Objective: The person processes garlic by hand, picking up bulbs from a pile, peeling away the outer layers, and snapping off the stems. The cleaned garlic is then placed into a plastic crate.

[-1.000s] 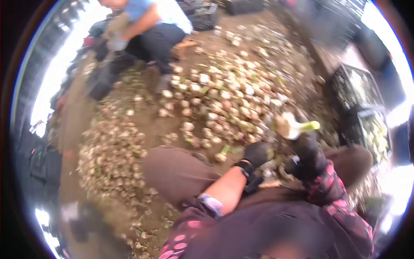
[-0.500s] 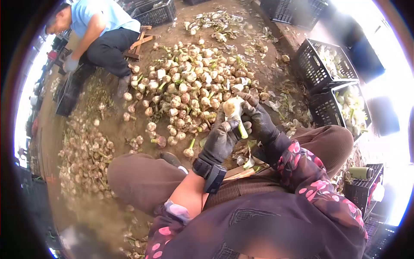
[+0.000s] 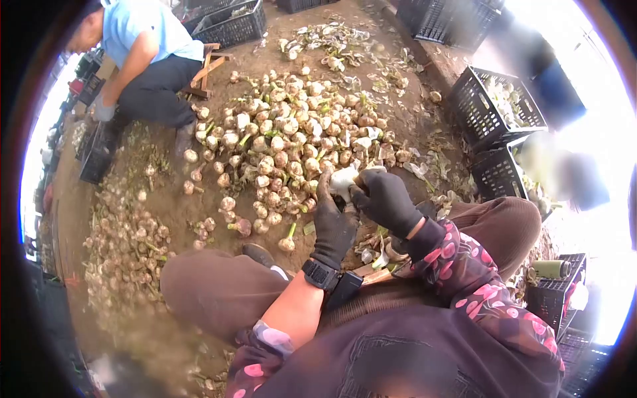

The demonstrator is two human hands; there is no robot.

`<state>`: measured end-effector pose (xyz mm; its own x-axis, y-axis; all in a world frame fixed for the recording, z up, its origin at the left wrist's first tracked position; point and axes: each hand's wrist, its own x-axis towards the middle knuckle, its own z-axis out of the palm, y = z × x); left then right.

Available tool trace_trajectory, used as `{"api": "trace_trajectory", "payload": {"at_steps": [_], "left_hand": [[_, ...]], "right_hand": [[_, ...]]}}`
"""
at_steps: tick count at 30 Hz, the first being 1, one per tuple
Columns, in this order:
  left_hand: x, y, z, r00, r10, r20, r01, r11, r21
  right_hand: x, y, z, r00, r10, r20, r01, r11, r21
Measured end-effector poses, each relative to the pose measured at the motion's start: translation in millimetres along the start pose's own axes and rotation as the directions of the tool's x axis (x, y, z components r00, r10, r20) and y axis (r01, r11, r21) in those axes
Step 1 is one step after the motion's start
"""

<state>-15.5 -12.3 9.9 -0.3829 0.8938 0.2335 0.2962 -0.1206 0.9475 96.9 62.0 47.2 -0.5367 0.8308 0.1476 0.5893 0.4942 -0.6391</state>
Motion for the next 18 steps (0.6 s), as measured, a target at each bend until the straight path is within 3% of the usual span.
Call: {"api": "trace_trajectory", "payload": {"at_steps": [1,2,3,4,5,6,8,9,10,12,13,14,15,16,17,18], "left_hand": [[1.7,-2.8,3.3,0.983,-0.177,0.048,0.183,0.951,-0.248],[0.2,-5.9,2.5,0.983,-0.177,0.048,0.183,0.952,-0.247],[-1.0,-9.1,1.2,0.959,-0.263,0.105,0.283,0.896,-0.342],[-0.6,-7.1,-0.3,0.925,-0.339,0.173,0.380,0.821,-0.425],[-1.7,-6.8,1.2,0.911,-0.350,0.216,0.405,0.675,-0.617],[-1.7,-6.2,0.1,0.911,-0.349,0.222,0.408,0.673,-0.617],[-0.8,-2.0,-5.1,0.837,-0.317,0.447,0.547,0.434,-0.716],[-2.2,-1.9,-4.7,0.826,-0.286,0.485,0.563,0.403,-0.721],[-3.5,0.3,-6.1,0.823,-0.287,0.491,0.568,0.403,-0.717],[-2.1,7.3,-6.5,0.767,-0.238,0.596,0.618,0.524,-0.586],[-2.7,-1.3,1.7,0.872,-0.120,0.475,0.400,0.735,-0.547],[-3.8,-5.4,4.8,0.869,-0.115,0.482,0.401,0.734,-0.548],[-6.3,-10.3,5.1,0.856,-0.104,0.507,0.373,0.804,-0.464],[-9.4,-16.9,5.7,0.844,-0.099,0.527,0.336,0.864,-0.375],[-12.1,-22.2,13.5,0.872,-0.093,0.481,0.308,0.868,-0.390],[-14.0,-30.1,14.6,0.872,-0.101,0.478,0.313,0.867,-0.389]], "right_hand": [[0.7,4.4,0.9,1.000,0.003,-0.024,-0.001,0.998,0.066],[-0.3,9.3,2.6,0.999,0.008,-0.043,-0.003,0.991,0.134],[-0.4,17.3,2.6,0.992,0.128,-0.025,-0.117,0.961,0.252],[-1.0,23.6,3.1,0.992,0.127,-0.028,-0.116,0.960,0.254],[-2.0,29.7,3.1,0.965,0.256,0.066,-0.248,0.792,0.558],[-4.3,35.7,2.6,0.919,0.341,0.196,-0.358,0.515,0.779],[-5.3,45.1,-3.6,0.932,0.325,0.161,-0.329,0.571,0.753],[-2.2,63.4,-1.8,0.964,0.263,0.032,-0.233,0.784,0.575],[0.6,67.8,-3.7,0.983,0.169,-0.073,-0.134,0.929,0.344],[2.9,73.7,-5.0,0.973,0.217,-0.074,-0.181,0.924,0.338],[4.7,70.3,-4.2,0.955,0.291,-0.061,-0.214,0.817,0.536],[6.1,67.7,-3.0,0.933,0.357,-0.032,-0.231,0.668,0.708],[9.6,76.8,8.8,0.898,0.440,0.012,-0.193,0.368,0.910],[13.6,97.5,18.9,0.898,0.440,0.012,-0.193,0.369,0.909],[19.6,109.0,22.3,0.952,0.185,-0.242,0.009,0.776,0.630],[16.5,118.0,31.1,0.969,0.228,-0.098,-0.033,0.507,0.862]]}}
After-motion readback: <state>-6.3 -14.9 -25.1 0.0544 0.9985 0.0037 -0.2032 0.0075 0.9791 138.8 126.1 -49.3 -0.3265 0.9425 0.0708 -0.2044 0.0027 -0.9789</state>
